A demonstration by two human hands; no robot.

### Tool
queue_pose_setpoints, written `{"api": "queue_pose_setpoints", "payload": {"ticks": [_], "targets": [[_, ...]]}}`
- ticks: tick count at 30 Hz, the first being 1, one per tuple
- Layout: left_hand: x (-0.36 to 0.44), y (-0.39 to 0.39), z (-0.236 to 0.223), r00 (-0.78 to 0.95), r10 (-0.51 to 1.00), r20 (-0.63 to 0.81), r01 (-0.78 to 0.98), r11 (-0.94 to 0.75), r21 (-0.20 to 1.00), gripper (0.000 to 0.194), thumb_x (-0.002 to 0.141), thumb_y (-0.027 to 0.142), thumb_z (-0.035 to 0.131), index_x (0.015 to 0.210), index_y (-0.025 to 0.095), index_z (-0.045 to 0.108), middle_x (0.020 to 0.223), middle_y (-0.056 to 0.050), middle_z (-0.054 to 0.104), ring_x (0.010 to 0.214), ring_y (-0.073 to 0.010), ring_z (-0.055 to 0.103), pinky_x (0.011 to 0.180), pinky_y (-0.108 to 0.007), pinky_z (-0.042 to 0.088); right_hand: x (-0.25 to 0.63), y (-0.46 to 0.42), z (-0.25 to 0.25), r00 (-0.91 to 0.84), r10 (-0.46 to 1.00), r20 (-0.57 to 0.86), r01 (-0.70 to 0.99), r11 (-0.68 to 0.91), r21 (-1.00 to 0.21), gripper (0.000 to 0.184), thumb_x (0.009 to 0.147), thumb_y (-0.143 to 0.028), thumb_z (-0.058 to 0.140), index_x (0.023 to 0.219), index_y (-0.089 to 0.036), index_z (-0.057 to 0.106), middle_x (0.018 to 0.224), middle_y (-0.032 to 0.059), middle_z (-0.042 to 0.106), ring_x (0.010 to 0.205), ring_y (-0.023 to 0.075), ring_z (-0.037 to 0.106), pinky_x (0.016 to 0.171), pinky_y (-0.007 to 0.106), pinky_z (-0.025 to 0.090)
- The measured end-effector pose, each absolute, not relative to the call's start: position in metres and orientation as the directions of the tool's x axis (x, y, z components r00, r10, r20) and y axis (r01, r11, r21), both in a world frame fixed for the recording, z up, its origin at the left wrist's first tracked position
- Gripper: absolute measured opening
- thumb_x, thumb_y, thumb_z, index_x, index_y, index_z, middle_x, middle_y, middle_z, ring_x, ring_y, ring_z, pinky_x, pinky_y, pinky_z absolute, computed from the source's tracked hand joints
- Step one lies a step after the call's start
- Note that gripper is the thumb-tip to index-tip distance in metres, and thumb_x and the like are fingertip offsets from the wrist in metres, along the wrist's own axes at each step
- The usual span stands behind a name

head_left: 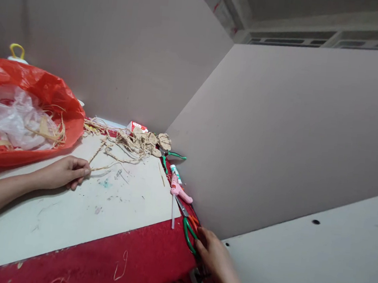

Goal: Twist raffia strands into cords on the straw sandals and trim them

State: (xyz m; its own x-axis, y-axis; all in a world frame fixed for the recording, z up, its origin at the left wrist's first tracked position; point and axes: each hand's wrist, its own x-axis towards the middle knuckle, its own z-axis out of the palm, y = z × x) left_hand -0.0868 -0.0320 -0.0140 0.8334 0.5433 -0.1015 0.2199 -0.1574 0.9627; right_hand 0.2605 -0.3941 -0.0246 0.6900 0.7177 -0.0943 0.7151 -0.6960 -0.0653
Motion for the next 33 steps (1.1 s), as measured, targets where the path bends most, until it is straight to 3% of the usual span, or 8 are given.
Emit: {"api": "queue_pose_setpoints", "payload": {"ticks": [4, 16, 25, 28, 31, 33], "targets": [[-0.088, -0.031, -0.016, 0.839, 0.538, -0.084, 0.212, -0.181, 0.960, 0.041, 0.078, 0.056, 0.056, 0.068, 0.016, 0.050, 0.055, 0.002, 0.054, 0.042, -0.0081, 0.050, 0.042, -0.020, 0.035, 0.256, -0.381, -0.019, 0.685, 0.709, -0.169, 0.727, -0.679, 0.101, 0.031, 0.073, -0.014, 0.048, 0.103, -0.013, 0.059, 0.108, 0.0170, 0.064, 0.100, 0.0256, 0.060, 0.082, 0.030, 0.041], [-0.089, -0.029, -0.018, 0.850, 0.522, -0.065, 0.187, -0.185, 0.965, 0.039, 0.077, 0.054, 0.057, 0.068, 0.016, 0.050, 0.055, 0.002, 0.054, 0.042, -0.0082, 0.050, 0.042, -0.019, 0.034, 0.249, -0.368, -0.001, 0.719, 0.657, -0.225, 0.694, -0.691, 0.202, 0.021, 0.071, -0.032, 0.057, 0.085, -0.018, 0.064, 0.094, 0.0179, 0.070, 0.085, 0.0313, 0.066, 0.064, 0.034, 0.040], [-0.090, -0.030, -0.016, 0.847, 0.529, -0.059, 0.187, -0.191, 0.964, 0.036, 0.076, 0.051, 0.057, 0.067, 0.016, 0.051, 0.054, 0.001, 0.054, 0.042, -0.0088, 0.050, 0.041, -0.020, 0.035, 0.254, -0.385, 0.032, 0.647, 0.695, -0.314, 0.743, -0.666, 0.058, 0.014, 0.065, -0.022, 0.056, 0.072, -0.019, 0.067, 0.074, 0.0061, 0.070, 0.069, 0.0196, 0.063, 0.057, 0.025, 0.036], [-0.090, -0.032, -0.014, 0.844, 0.532, -0.067, 0.186, -0.174, 0.967, 0.036, 0.075, 0.051, 0.058, 0.066, 0.016, 0.051, 0.054, 0.001, 0.054, 0.041, -0.0087, 0.050, 0.041, -0.020, 0.035, 0.257, -0.396, 0.043, 0.648, 0.692, -0.317, 0.739, -0.672, 0.047, 0.014, 0.068, -0.028, 0.056, 0.065, -0.018, 0.065, 0.067, 0.0057, 0.068, 0.063, 0.0188, 0.060, 0.054, 0.025, 0.034], [-0.090, -0.033, -0.012, 0.846, 0.530, -0.064, 0.178, -0.166, 0.970, 0.037, 0.074, 0.052, 0.059, 0.065, 0.016, 0.051, 0.054, 0.002, 0.054, 0.042, -0.0084, 0.050, 0.042, -0.020, 0.036, 0.257, -0.412, 0.051, 0.686, 0.657, -0.314, 0.697, -0.717, 0.023, 0.027, 0.071, -0.040, 0.055, 0.058, -0.018, 0.062, 0.060, 0.0051, 0.064, 0.058, 0.0184, 0.056, 0.052, 0.026, 0.033], [-0.090, -0.032, -0.013, 0.847, 0.528, -0.058, 0.174, -0.173, 0.970, 0.037, 0.074, 0.051, 0.058, 0.065, 0.016, 0.051, 0.054, 0.002, 0.054, 0.042, -0.0083, 0.049, 0.043, -0.021, 0.037, 0.255, -0.425, 0.054, 0.705, 0.640, -0.304, 0.660, -0.750, -0.049, 0.030, 0.070, -0.044, 0.055, 0.056, -0.018, 0.060, 0.058, 0.0044, 0.062, 0.057, 0.0182, 0.054, 0.052, 0.026, 0.033]]}}
